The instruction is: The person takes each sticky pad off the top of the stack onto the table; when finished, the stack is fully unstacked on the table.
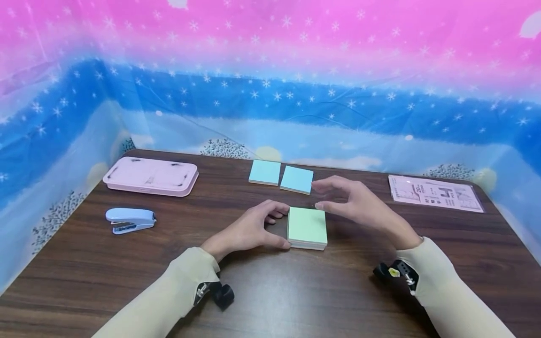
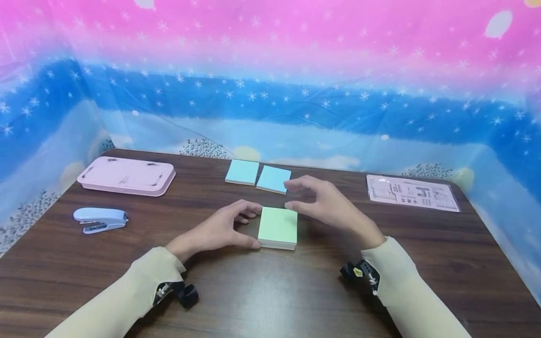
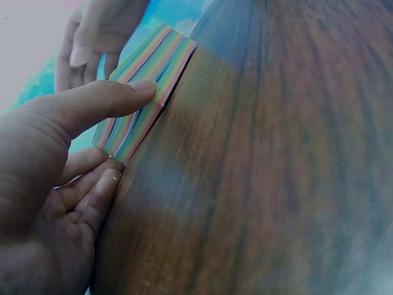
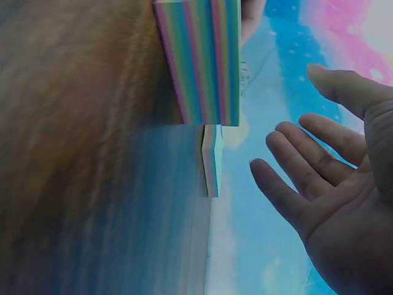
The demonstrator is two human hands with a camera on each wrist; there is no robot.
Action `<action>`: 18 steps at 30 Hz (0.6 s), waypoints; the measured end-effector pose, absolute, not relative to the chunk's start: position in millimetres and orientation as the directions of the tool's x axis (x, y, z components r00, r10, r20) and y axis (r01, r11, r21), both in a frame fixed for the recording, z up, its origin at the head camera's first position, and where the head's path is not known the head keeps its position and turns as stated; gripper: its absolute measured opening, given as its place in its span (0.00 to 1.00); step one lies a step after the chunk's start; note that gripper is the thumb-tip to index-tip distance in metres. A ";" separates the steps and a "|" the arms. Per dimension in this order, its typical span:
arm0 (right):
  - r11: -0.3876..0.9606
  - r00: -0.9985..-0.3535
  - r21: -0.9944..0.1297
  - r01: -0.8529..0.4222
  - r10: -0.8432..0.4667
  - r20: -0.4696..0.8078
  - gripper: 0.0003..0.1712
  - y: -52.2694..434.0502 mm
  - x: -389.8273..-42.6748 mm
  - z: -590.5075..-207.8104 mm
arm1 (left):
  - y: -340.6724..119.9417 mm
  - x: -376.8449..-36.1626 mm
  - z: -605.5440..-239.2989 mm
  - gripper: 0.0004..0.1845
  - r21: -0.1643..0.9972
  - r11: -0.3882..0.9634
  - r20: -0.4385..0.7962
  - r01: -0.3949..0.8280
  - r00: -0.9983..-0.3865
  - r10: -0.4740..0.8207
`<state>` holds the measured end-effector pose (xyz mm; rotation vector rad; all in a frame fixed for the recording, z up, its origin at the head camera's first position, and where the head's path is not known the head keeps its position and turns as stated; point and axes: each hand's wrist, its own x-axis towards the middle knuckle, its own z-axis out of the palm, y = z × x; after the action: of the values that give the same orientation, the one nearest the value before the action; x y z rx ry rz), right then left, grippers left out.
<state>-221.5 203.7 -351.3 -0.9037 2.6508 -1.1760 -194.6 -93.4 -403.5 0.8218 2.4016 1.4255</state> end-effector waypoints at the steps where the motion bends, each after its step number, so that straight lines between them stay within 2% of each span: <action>1: 0.528 -0.814 -0.700 -0.480 -0.565 0.133 0.29 205.0 -219.1 -352.5 | -93.7 -194.5 -403.8 0.41 0.862 0.370 0.084 0.348 -0.816 0.572; 11: 0.577 -0.798 -0.658 -0.485 -0.600 0.062 0.35 216.0 -205.4 -365.7 | -93.3 -195.2 -407.2 0.42 0.865 0.361 0.089 0.349 -0.814 0.574; 18: 0.595 -0.780 -0.651 -0.471 -0.625 -0.006 0.43 219.5 -204.4 -368.0 | -92.5 -195.2 -405.3 0.41 0.864 0.358 0.095 0.353 -0.814 0.573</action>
<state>-204.4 219.5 -368.0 -0.9062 2.5898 -0.9556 -195.2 -92.5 -405.3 0.8324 2.3965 1.4394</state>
